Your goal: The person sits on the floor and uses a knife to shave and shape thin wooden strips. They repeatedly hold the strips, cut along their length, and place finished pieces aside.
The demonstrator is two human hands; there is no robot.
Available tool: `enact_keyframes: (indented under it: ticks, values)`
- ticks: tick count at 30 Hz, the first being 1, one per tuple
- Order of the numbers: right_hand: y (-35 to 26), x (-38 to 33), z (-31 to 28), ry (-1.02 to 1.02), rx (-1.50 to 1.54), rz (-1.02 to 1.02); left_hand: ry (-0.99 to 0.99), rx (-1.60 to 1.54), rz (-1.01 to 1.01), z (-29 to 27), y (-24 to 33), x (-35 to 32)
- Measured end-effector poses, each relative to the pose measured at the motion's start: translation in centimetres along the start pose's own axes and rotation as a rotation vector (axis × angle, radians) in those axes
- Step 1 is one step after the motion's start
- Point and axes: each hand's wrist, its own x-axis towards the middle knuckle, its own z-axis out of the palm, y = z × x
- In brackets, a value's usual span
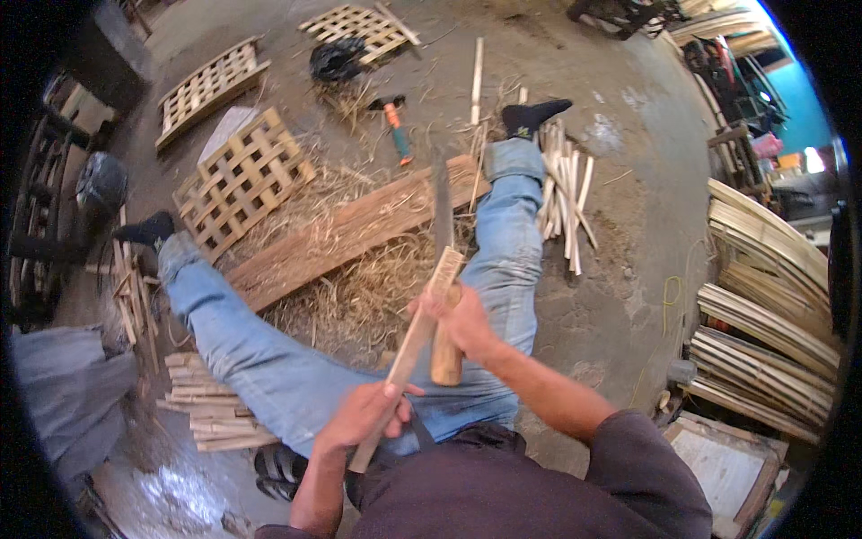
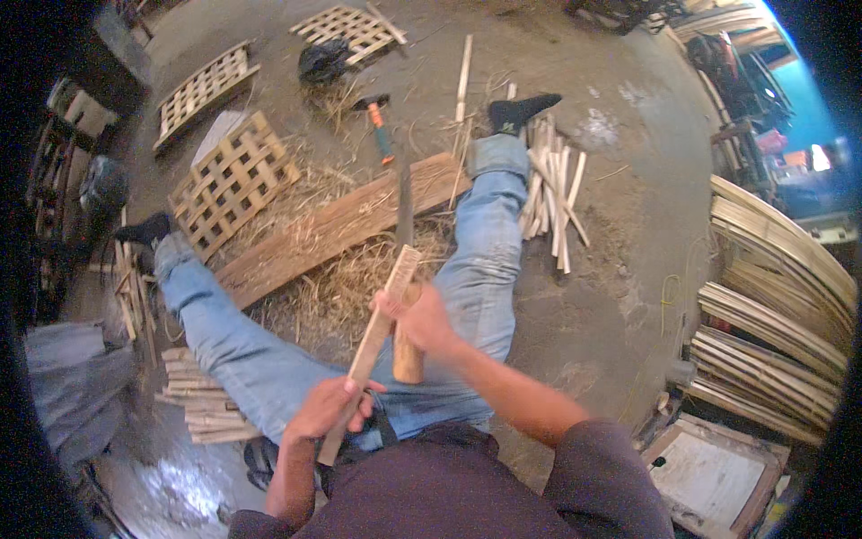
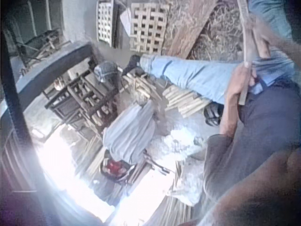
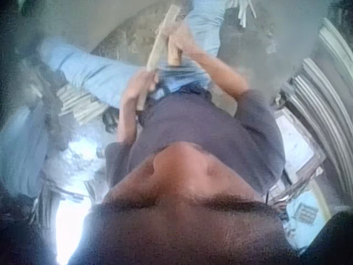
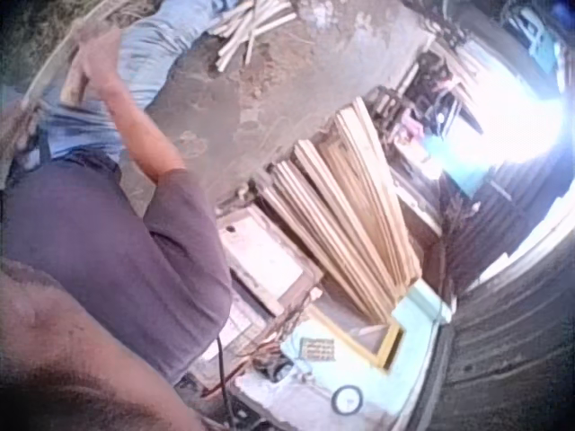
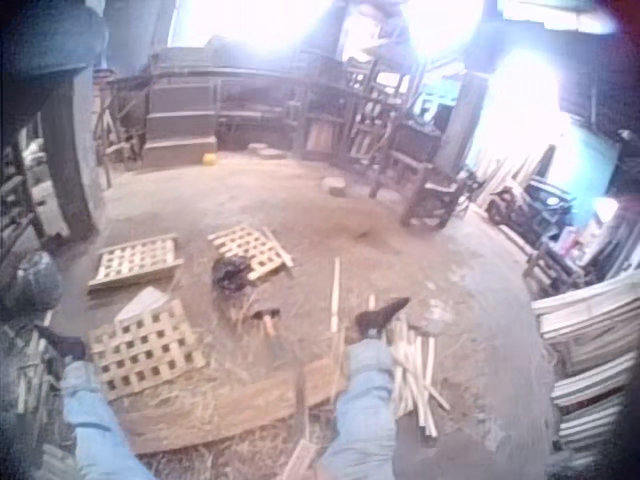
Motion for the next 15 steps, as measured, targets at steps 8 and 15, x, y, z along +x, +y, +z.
enact_keyframes:
  ticks: [8, 15]
  values:
    - [-14.3, 4.0, -14.5, 0.222, -0.363, -0.155, 0.329, 0.261, 0.428, -4.5, -0.2, 2.7]
    - [-17.0, 12.7, -29.7, 0.881, -1.085, 0.111, 0.644, 0.004, 0.379, -11.2, -4.7, 6.0]
